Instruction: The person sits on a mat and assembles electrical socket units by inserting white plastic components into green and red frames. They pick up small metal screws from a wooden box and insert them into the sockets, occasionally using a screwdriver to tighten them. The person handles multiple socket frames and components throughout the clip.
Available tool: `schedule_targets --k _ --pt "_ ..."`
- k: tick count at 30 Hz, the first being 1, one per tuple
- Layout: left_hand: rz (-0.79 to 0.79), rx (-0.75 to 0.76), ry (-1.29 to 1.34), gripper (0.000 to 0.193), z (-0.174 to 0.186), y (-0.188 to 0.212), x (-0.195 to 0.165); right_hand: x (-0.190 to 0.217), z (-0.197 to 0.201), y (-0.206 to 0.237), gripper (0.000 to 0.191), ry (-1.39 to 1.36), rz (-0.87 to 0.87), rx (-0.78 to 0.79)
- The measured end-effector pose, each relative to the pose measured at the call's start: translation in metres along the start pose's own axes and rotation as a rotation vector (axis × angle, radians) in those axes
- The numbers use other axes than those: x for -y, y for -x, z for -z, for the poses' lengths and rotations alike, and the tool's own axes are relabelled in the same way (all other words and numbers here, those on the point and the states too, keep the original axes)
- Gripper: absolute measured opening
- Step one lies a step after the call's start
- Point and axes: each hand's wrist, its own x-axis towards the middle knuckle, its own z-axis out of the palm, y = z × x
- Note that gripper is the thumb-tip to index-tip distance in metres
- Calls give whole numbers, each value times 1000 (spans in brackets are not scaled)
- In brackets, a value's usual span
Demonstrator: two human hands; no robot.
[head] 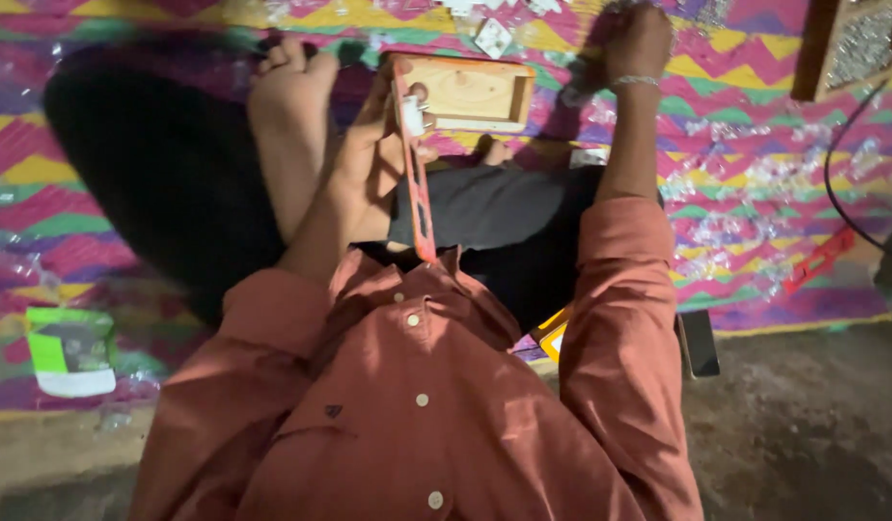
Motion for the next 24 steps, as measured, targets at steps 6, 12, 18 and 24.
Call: schedule_targets --k 6,12,18,24 --pt "3 48 3 49 4 -4 -3 0 10 -5 11 -325 -179 -46" --pt "0 94 -41 50 7 -9 -5 -9 4 -1 5 -312 -208 -83" --pt "-17 112 -79 51 5 -10 -5 -7 7 0 7 -592 -270 -28" --pt "16 131 -67 40 5 -8 -4 88 51 37 4 -1004 -100 200"
